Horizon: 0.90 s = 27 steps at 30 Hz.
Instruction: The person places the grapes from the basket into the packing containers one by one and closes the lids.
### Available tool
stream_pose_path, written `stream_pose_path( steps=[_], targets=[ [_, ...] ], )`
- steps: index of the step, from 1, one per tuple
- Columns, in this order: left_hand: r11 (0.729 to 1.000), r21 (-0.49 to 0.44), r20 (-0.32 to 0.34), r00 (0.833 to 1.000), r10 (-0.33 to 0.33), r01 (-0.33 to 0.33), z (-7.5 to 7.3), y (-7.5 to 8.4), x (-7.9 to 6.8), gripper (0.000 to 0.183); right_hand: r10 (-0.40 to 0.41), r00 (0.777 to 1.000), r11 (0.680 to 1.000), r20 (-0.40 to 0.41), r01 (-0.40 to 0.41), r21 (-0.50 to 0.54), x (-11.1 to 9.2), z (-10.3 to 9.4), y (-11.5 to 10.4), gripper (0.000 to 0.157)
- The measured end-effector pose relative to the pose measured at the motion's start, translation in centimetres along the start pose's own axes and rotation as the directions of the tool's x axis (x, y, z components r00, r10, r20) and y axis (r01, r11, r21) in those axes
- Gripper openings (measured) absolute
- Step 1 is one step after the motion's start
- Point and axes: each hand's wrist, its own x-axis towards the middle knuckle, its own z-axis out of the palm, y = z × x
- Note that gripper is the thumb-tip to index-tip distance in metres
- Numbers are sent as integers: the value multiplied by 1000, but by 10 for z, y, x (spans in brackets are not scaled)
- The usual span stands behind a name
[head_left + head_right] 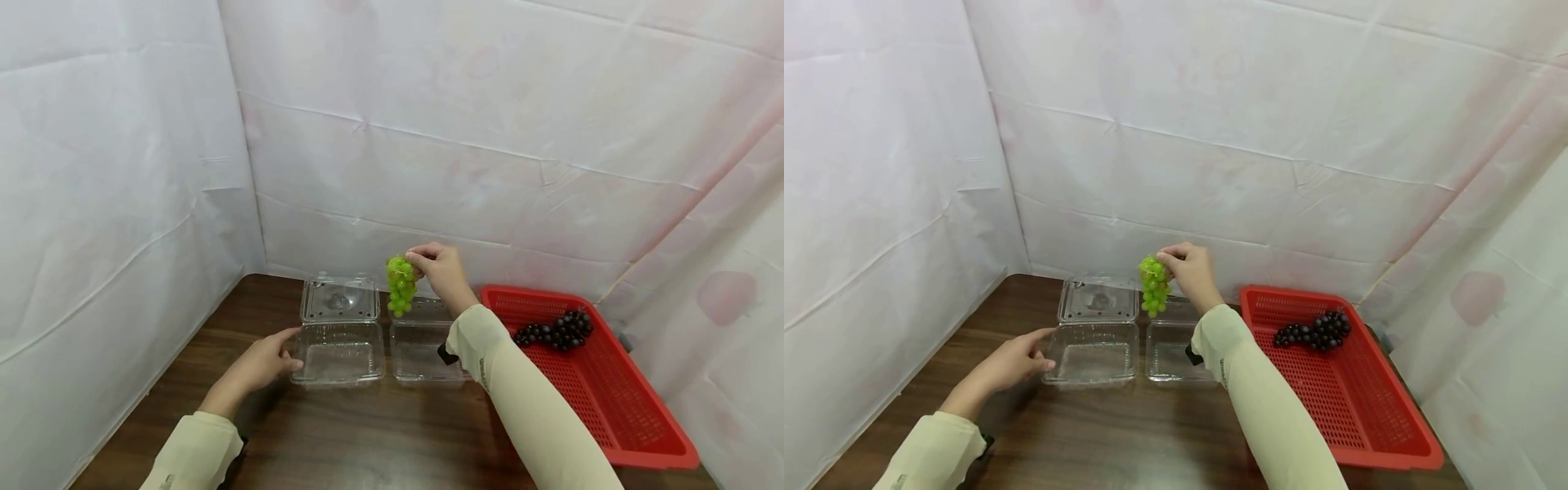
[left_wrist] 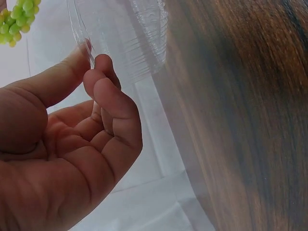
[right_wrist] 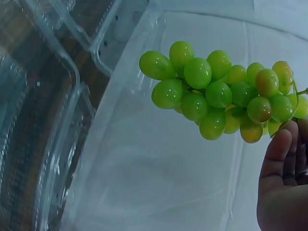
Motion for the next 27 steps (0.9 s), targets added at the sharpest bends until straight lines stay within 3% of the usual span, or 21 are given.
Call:
stream_pose_path(
  steps=[11, 20, 27],
  targets=[
    [1000, 20, 14, 1000, 10, -10, -7, 1, -6, 76, -6, 995, 999, 101, 2, 38, -7, 37, -5, 17],
    [1000, 17, 36, 999, 18, -18, -6, 5, -10, 77, 51, 988, 998, 149, -54, 21, -16, 62, 3, 13],
    [1000, 19, 55, 998, 0, -1, -10, -2, -13, 77, 17, 978, 985, 207, 19, -171, -25, 86, 11, 12]
  ],
)
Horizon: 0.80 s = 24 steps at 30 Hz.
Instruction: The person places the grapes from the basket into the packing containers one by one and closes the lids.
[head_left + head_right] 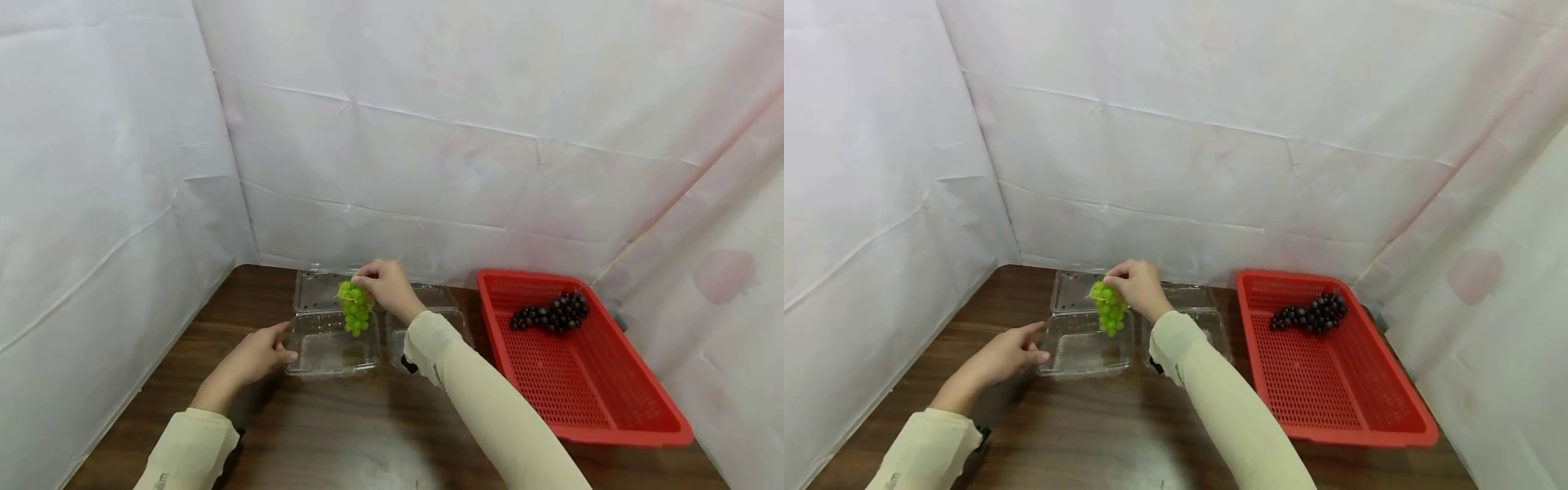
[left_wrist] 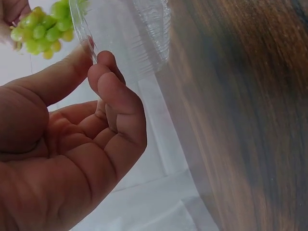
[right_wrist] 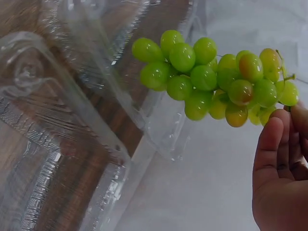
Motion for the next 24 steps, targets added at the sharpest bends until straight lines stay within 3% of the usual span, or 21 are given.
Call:
stream_pose_path(
  steps=[6, 18, 24],
  targets=[
    [1000, -9, 11, 1000, -20, 20, 2, -2, 1, 76, -34, 998, 987, 57, 42, -158, -1, 16, 3, 13],
    [1000, -7, 19, 1000, 2, -2, -1, -4, -4, 76, -49, 986, 974, 162, 83, -209, 1, 48, 1, 11],
    [1000, -6, 26, 999, 19, -19, 0, -1, 0, 77, -67, 969, 949, 239, 136, -283, 1, 59, -3, 12]
  ],
)
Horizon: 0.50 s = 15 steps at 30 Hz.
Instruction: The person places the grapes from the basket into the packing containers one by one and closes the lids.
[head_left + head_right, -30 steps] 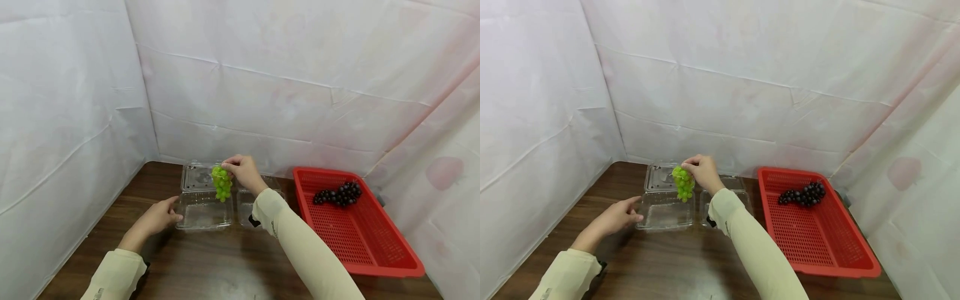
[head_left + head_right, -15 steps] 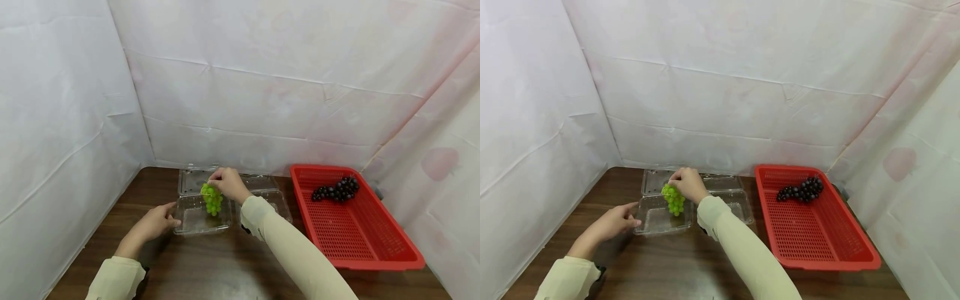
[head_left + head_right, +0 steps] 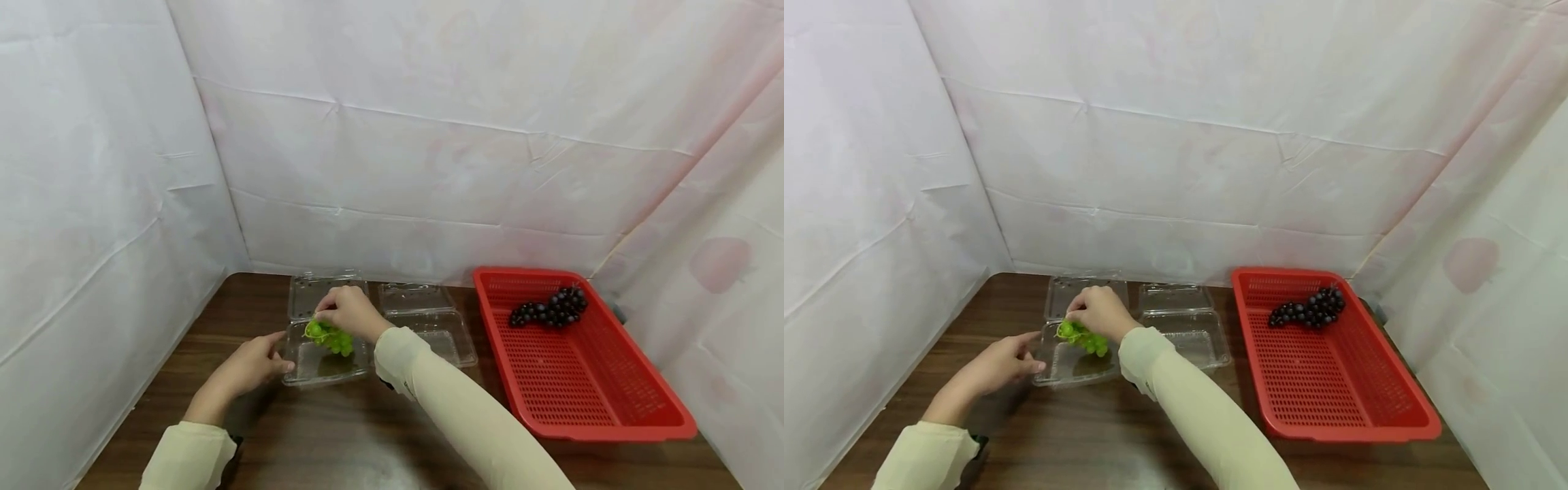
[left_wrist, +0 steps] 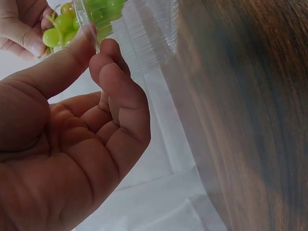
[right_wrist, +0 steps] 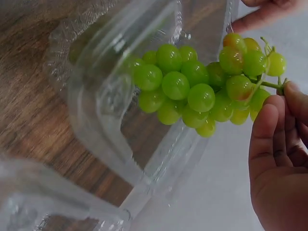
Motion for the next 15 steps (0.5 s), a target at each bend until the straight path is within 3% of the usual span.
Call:
stream_pose_path(
  steps=[15],
  targets=[
    [1000, 18, 12, 1000, -25, 25, 1, 1, -2, 78, -113, 980, 983, 162, 134, -126, 3, 29, -11, 10]
  ],
)
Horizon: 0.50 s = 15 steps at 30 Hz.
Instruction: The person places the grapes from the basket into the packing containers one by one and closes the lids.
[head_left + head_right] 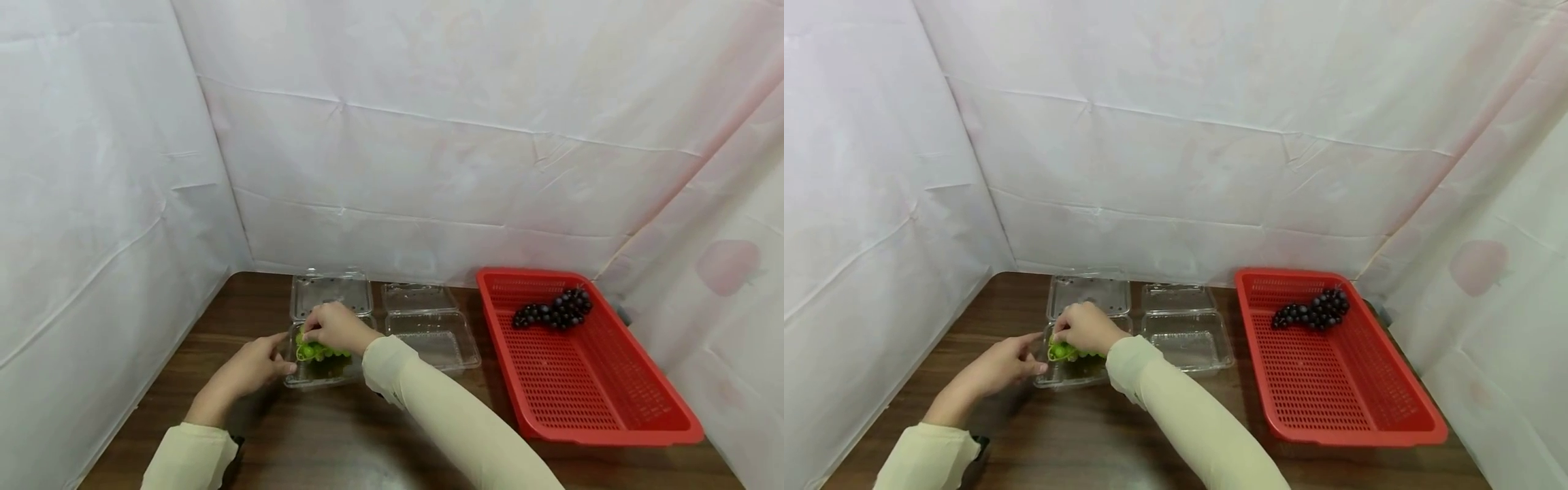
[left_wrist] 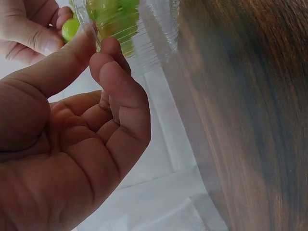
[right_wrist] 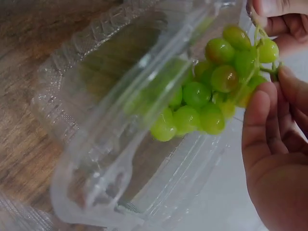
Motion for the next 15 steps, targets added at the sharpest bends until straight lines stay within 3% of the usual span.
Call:
stream_pose_path(
  steps=[8, 15],
  targets=[
    [1000, -15, 11, 1000, 13, -12, 0, 1, 1, 78, -40, 994, 998, 100, 43, -36, -4, 10, 1, 9],
    [999, 30, -2, 1000, 13, -13, 0, 1, 0, 76, -80, 981, 991, 178, 96, -88, -10, 17, 1, 5]
  ],
)
